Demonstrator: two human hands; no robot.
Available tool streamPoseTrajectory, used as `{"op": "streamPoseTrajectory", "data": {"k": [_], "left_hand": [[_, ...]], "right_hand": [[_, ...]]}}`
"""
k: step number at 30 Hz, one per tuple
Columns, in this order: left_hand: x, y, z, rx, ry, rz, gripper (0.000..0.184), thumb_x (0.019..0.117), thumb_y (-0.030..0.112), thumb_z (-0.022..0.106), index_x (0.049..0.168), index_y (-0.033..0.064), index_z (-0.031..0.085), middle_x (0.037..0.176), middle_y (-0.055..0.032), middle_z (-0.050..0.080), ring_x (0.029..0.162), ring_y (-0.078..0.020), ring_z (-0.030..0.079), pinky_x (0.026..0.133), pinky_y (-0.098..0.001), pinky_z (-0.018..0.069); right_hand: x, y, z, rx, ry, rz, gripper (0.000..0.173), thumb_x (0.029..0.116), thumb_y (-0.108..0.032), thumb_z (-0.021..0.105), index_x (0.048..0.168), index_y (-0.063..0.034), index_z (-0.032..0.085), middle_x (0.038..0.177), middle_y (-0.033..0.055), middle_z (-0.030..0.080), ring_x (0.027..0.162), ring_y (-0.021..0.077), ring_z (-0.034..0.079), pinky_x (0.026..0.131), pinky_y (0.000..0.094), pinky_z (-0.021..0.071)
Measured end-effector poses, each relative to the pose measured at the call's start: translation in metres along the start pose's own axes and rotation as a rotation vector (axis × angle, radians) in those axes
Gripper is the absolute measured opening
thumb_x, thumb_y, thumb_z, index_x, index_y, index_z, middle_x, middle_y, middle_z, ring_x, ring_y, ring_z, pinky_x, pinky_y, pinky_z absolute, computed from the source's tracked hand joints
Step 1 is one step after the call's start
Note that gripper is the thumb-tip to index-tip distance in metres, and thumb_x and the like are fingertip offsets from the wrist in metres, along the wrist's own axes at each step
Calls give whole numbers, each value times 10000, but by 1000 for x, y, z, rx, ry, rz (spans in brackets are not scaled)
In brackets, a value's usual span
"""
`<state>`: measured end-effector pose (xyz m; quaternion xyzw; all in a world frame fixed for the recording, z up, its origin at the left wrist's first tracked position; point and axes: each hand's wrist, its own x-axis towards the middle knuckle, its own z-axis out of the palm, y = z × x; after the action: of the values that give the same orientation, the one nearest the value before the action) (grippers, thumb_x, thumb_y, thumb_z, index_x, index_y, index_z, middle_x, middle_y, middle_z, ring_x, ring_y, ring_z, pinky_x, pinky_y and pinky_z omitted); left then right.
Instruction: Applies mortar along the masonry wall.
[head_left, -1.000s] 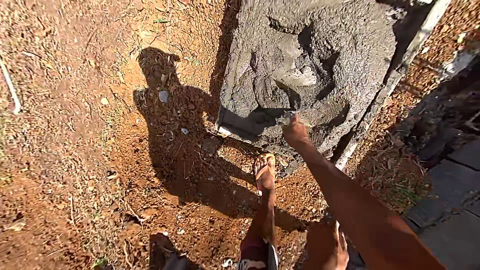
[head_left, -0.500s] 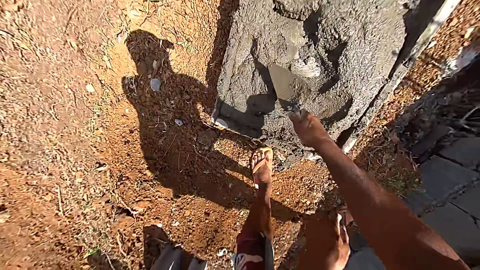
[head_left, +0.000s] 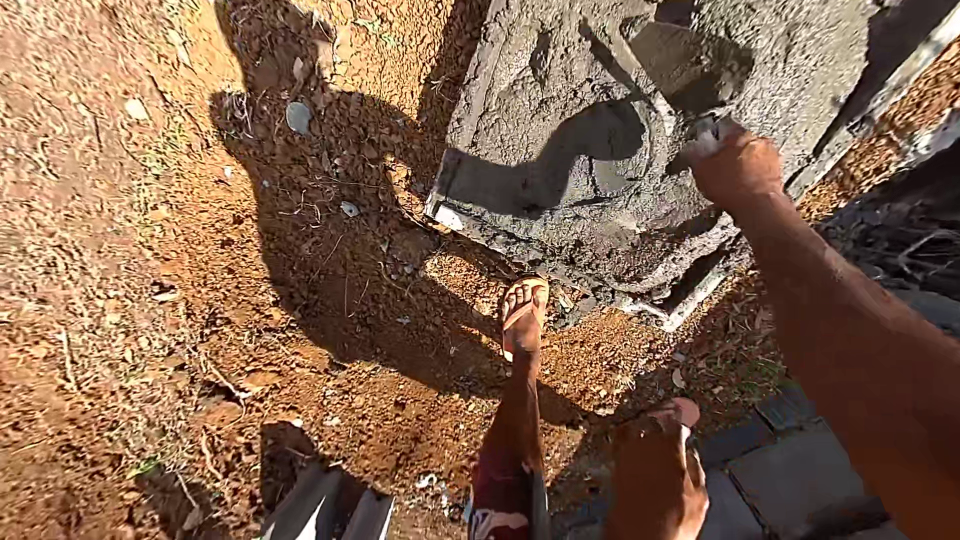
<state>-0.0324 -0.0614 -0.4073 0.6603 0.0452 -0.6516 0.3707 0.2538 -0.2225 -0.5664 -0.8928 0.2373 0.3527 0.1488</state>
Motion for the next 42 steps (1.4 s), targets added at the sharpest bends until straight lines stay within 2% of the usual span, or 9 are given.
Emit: {"op": "streamPoseTrajectory", "data": {"k": [4, 8, 12, 18, 21, 25, 28, 36, 42], "left_hand": [[-7, 23, -24, 60, -42, -105, 380, 1069, 212, 466, 1386, 75, 625, 1303, -185, 670, 1209, -345, 645, 1010, -529, 509], [0, 13, -14, 99, 100, -79, 338, 1030, 224, 536, 1305, 104, 691, 1176, -159, 721, 1067, -317, 707, 904, -489, 570], [7, 12, -8, 46, -4, -18, 386, 1069, 243, 451, 1385, 96, 616, 1287, -171, 669, 1197, -336, 643, 995, -530, 522], [7, 9, -4, 93, -28, -74, 385, 1079, 246, 440, 1394, 102, 607, 1284, -170, 668, 1166, -340, 659, 965, -538, 534], [8, 9, -4, 169, -58, -75, 391, 1076, 260, 433, 1399, 121, 604, 1303, -164, 662, 1206, -338, 640, 980, -539, 529], [11, 20, -16, 206, -103, -48, 392, 1077, 266, 434, 1394, 109, 604, 1308, -189, 649, 1224, -375, 617, 985, -558, 514], [8, 27, -32, 199, -148, -59, 405, 1085, 253, 433, 1436, 110, 578, 1350, -189, 631, 1269, -365, 595, 1026, -549, 494], [-5, 8, -20, 159, -168, -88, 426, 1071, 268, 462, 1435, 93, 600, 1373, -184, 637, 1278, -367, 598, 1030, -571, 470], [-9, -7, -3, 166, -29, -76, 416, 1077, 287, 449, 1438, 143, 595, 1353, -180, 643, 1215, -374, 633, 952, -575, 524]], "right_hand": [[33, -33, 6, -258, 12, -230, 465, 1072, -246, 475, 1467, -1, 445, 1220, 400, 613, 1083, 637, 608, 828, 783, 460], [1, 16, 25, -360, -30, -431, 364, 1068, -143, 512, 1415, -37, 525, 1247, 349, 602, 993, 604, 637, 750, 751, 489], [-52, 58, 19, -156, 6, -212, 453, 1058, -334, 582, 1390, -25, 566, 1255, 332, 626, 998, 602, 642, 763, 775, 477], [-38, 21, 69, -51, -77, -54, 459, 1084, -251, 500, 1451, 23, 471, 1322, 359, 582, 1097, 596, 620, 862, 745, 482], [-69, 49, 86, 8, -52, -162, 467, 1054, -359, 578, 1407, -54, 562, 1249, 310, 632, 998, 570, 649, 772, 757, 493], [-115, 92, 54, 24, -63, 122, 568, 1060, -530, 490, 1519, -195, 499, 1264, 294, 651, 1092, 565, 629, 874, 758, 458], [-120, 101, 45, 15, -95, 258, 554, 1102, -437, 435, 1534, -89, 444, 1211, 372, 638, 1140, 586, 607, 937, 733, 443], [-76, -14, 113, 98, -286, 64, 544, 1101, -429, 432, 1422, 5, 496, 1159, 344, 660, 1102, 544, 646, 898, 700, 502], [-54, -31, 142, 320, -294, -57, 492, 1088, -421, 484, 1251, 27, 606, 1133, 330, 657, 1084, 518, 643, 904, 707, 476]]}}
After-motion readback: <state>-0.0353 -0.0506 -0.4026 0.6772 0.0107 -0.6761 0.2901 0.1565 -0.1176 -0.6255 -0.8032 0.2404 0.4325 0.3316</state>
